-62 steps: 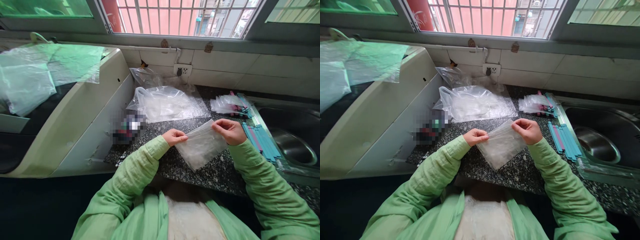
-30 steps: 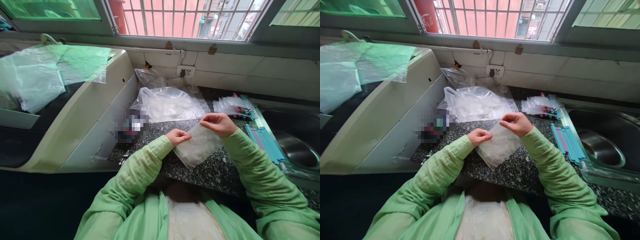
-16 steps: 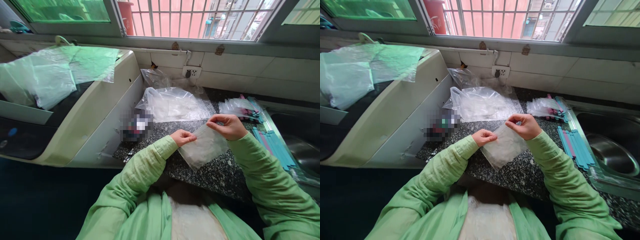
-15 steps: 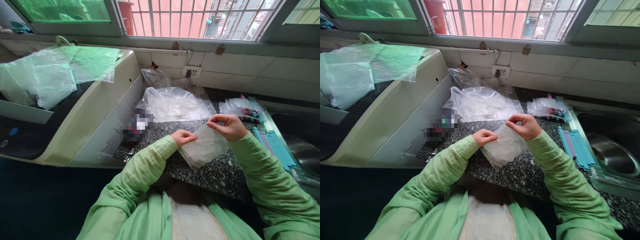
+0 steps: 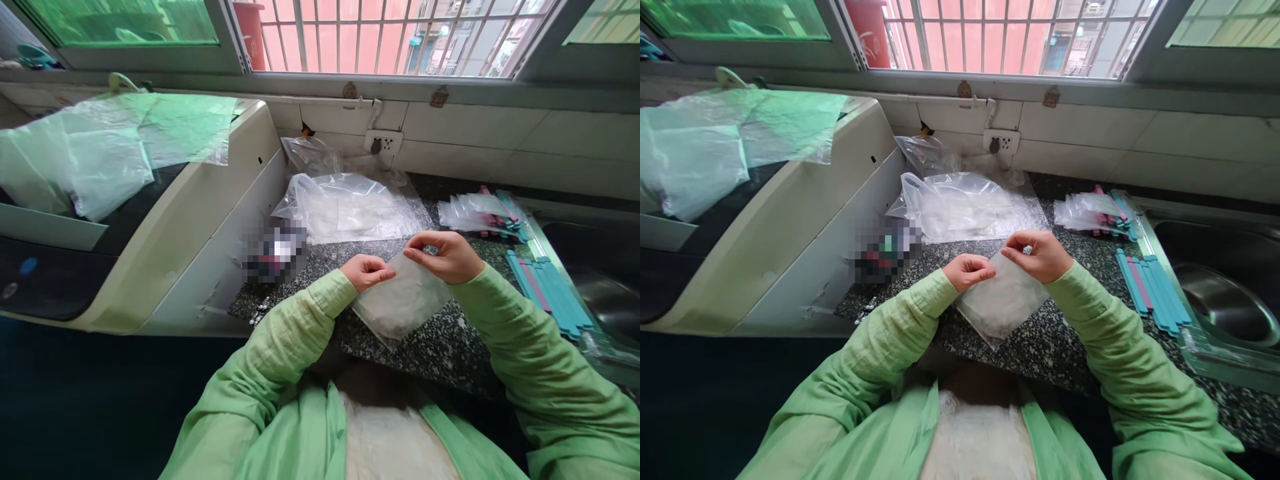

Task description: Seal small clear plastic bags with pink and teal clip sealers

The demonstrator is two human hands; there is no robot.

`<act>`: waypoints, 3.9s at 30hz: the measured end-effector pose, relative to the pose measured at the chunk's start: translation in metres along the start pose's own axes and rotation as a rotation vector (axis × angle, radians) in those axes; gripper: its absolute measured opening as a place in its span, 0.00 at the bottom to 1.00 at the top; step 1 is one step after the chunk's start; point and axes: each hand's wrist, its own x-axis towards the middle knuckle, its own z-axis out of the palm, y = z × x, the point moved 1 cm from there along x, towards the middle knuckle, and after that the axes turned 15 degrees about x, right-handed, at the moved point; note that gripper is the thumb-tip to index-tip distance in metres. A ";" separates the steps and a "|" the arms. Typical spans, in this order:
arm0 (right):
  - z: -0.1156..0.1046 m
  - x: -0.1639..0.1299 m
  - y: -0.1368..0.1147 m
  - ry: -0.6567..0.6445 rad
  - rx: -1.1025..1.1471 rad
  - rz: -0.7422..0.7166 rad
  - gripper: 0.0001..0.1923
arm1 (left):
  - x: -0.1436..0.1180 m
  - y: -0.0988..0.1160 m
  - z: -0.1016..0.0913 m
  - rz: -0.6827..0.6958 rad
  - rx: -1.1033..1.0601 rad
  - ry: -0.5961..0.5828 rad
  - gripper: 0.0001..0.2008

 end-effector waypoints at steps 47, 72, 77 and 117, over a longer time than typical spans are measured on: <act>0.010 0.002 0.009 -0.034 0.025 0.015 0.11 | 0.000 0.004 0.006 -0.034 0.041 -0.034 0.26; 0.007 0.000 0.015 0.036 0.289 0.218 0.18 | -0.001 0.009 -0.015 0.008 -0.096 0.178 0.24; 0.006 -0.001 0.014 0.118 0.215 0.161 0.16 | -0.002 0.010 -0.016 -0.005 -0.108 0.177 0.24; 0.019 0.000 0.016 -0.007 0.126 0.158 0.17 | -0.001 0.014 -0.020 0.012 -0.028 0.488 0.18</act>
